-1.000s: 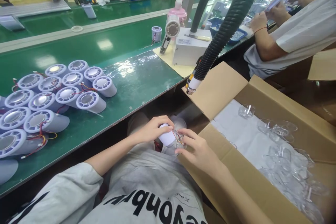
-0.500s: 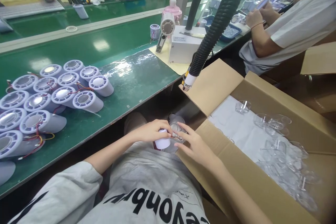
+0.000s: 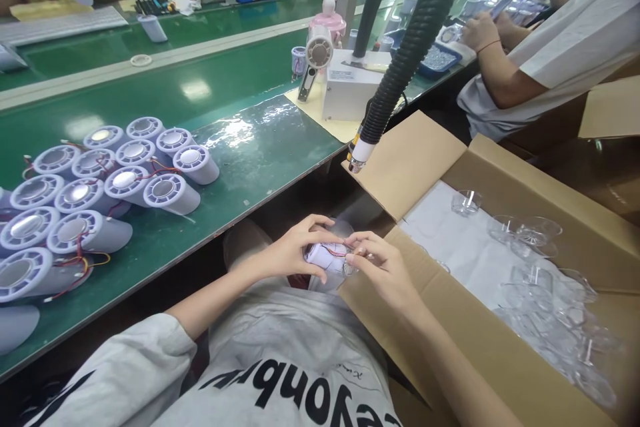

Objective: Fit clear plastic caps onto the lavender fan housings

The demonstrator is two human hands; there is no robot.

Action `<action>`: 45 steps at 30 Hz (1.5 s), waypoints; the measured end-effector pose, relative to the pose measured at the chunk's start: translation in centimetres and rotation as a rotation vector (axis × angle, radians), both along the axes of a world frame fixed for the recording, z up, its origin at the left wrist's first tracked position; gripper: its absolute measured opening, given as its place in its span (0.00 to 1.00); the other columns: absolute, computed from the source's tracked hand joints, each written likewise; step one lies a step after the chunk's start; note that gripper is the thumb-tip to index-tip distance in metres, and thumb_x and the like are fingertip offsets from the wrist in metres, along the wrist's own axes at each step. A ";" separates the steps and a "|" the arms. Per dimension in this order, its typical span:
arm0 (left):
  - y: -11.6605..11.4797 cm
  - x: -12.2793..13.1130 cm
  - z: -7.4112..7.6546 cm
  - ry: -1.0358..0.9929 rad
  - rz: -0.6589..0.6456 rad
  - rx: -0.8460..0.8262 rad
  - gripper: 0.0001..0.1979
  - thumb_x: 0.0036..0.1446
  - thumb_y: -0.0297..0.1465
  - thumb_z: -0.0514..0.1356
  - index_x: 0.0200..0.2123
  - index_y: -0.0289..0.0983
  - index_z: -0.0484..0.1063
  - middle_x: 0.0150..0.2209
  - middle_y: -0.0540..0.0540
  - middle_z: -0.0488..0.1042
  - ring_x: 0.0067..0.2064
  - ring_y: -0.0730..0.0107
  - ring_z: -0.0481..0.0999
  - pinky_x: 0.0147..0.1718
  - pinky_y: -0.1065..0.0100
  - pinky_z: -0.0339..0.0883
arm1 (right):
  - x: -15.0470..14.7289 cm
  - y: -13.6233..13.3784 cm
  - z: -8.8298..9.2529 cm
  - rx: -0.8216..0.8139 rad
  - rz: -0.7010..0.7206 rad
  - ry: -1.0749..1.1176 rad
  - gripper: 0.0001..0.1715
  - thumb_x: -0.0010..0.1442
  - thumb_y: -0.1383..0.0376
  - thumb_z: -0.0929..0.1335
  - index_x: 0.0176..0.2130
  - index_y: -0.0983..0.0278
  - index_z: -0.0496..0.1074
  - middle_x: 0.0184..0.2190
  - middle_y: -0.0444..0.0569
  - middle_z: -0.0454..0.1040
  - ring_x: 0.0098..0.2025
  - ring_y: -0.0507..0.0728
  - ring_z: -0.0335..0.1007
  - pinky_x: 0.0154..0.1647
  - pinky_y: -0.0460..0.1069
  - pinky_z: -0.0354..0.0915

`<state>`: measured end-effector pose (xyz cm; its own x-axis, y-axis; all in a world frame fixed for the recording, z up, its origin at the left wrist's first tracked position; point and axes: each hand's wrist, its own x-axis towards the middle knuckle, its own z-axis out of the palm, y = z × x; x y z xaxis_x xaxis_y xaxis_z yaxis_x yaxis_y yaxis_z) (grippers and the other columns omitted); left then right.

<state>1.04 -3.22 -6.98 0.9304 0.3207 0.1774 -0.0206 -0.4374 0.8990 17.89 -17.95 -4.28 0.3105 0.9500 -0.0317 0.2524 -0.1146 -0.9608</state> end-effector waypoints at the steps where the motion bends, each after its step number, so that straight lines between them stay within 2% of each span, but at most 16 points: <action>1: -0.1 -0.1 0.0 -0.001 -0.033 -0.024 0.32 0.42 0.41 0.74 0.52 0.42 0.75 0.58 0.37 0.66 0.58 0.51 0.69 0.58 0.51 0.63 | 0.0 0.0 0.1 -0.008 -0.028 0.048 0.16 0.57 0.60 0.70 0.21 0.63 0.69 0.40 0.51 0.75 0.40 0.59 0.71 0.35 0.49 0.67; 5: -0.7 -0.3 0.7 0.026 -0.077 -0.232 0.33 0.45 0.34 0.73 0.56 0.42 0.72 0.57 0.39 0.71 0.57 0.53 0.72 0.55 0.54 0.67 | 0.5 0.1 0.1 -0.027 -0.077 0.278 0.17 0.55 0.59 0.72 0.20 0.63 0.69 0.42 0.51 0.77 0.38 0.60 0.74 0.33 0.50 0.70; 6: -0.9 -0.3 1.0 0.034 -0.060 -0.304 0.32 0.46 0.33 0.72 0.56 0.41 0.71 0.56 0.39 0.72 0.56 0.54 0.73 0.53 0.56 0.69 | 0.6 0.1 0.1 -0.007 -0.057 0.304 0.16 0.56 0.58 0.72 0.22 0.62 0.71 0.43 0.50 0.78 0.41 0.61 0.75 0.34 0.51 0.72; 8: -1.3 -0.4 1.3 0.036 -0.011 -0.458 0.32 0.47 0.33 0.72 0.56 0.40 0.71 0.56 0.39 0.72 0.54 0.56 0.74 0.51 0.59 0.71 | 0.9 -0.1 0.2 0.047 0.041 0.215 0.06 0.56 0.60 0.74 0.31 0.59 0.77 0.49 0.49 0.77 0.50 0.64 0.73 0.44 0.55 0.73; 9: -1.4 -0.4 1.4 0.029 0.011 -0.534 0.31 0.47 0.33 0.72 0.56 0.40 0.71 0.56 0.39 0.72 0.53 0.57 0.75 0.50 0.60 0.71 | 0.9 -0.3 0.3 0.081 0.099 0.112 0.08 0.55 0.61 0.75 0.38 0.58 0.78 0.52 0.49 0.76 0.54 0.64 0.71 0.51 0.57 0.71; 10: -1.5 -0.5 1.5 0.017 0.026 -0.600 0.31 0.48 0.33 0.71 0.56 0.40 0.70 0.57 0.40 0.72 0.53 0.58 0.75 0.50 0.61 0.71 | 1.0 -0.5 0.3 0.112 0.153 -0.002 0.16 0.54 0.64 0.76 0.45 0.56 0.77 0.54 0.49 0.74 0.57 0.65 0.69 0.56 0.59 0.68; 12: -1.7 -0.7 1.6 0.000 0.032 -0.678 0.30 0.49 0.33 0.71 0.56 0.41 0.70 0.58 0.40 0.72 0.52 0.60 0.76 0.50 0.62 0.70 | 1.0 -0.9 0.4 0.156 0.217 -0.174 0.27 0.54 0.66 0.76 0.52 0.55 0.73 0.57 0.49 0.72 0.59 0.64 0.68 0.61 0.60 0.64; 15: -1.7 -0.9 1.8 0.007 0.015 -0.655 0.32 0.48 0.34 0.71 0.57 0.41 0.70 0.58 0.40 0.72 0.53 0.58 0.76 0.50 0.62 0.70 | 0.9 -1.3 0.5 0.190 0.224 -0.179 0.25 0.57 0.66 0.75 0.53 0.54 0.71 0.57 0.48 0.71 0.57 0.62 0.69 0.59 0.58 0.67; 20: -1.6 -1.2 2.5 -0.012 -0.026 -0.582 0.36 0.45 0.32 0.73 0.59 0.43 0.69 0.59 0.40 0.70 0.56 0.55 0.74 0.51 0.61 0.70 | 0.8 -1.6 0.8 0.106 0.233 0.056 0.25 0.59 0.64 0.75 0.54 0.51 0.69 0.53 0.44 0.74 0.53 0.59 0.72 0.54 0.54 0.72; 28: -1.7 -1.6 2.6 -0.057 -0.035 -0.477 0.37 0.44 0.28 0.73 0.59 0.45 0.69 0.62 0.41 0.68 0.61 0.53 0.69 0.57 0.57 0.67 | 0.7 -1.8 1.4 -0.050 0.228 0.390 0.23 0.59 0.61 0.75 0.51 0.55 0.68 0.47 0.46 0.74 0.48 0.58 0.74 0.45 0.49 0.73; 33: -1.7 -1.8 2.6 -0.072 -0.056 -0.454 0.38 0.45 0.27 0.73 0.60 0.46 0.68 0.63 0.40 0.67 0.63 0.51 0.67 0.58 0.55 0.67 | 0.5 -1.7 1.6 -0.116 0.201 0.479 0.22 0.60 0.57 0.74 0.50 0.56 0.67 0.46 0.46 0.75 0.43 0.54 0.74 0.43 0.46 0.70; 40: -1.6 -2.2 2.3 -0.068 -0.066 -0.434 0.38 0.45 0.27 0.73 0.60 0.49 0.67 0.63 0.42 0.67 0.63 0.53 0.66 0.58 0.55 0.66 | 0.2 -1.2 1.4 -0.206 0.171 0.580 0.24 0.60 0.50 0.73 0.48 0.61 0.67 0.33 0.43 0.75 0.33 0.52 0.75 0.36 0.45 0.72; 45: -1.6 -2.3 2.3 -0.047 -0.058 -0.434 0.38 0.45 0.29 0.73 0.60 0.46 0.68 0.62 0.40 0.66 0.64 0.51 0.65 0.57 0.55 0.67 | -0.4 -0.6 0.7 -0.294 0.137 0.681 0.30 0.56 0.42 0.72 0.40 0.63 0.65 0.28 0.46 0.77 0.26 0.54 0.77 0.26 0.43 0.72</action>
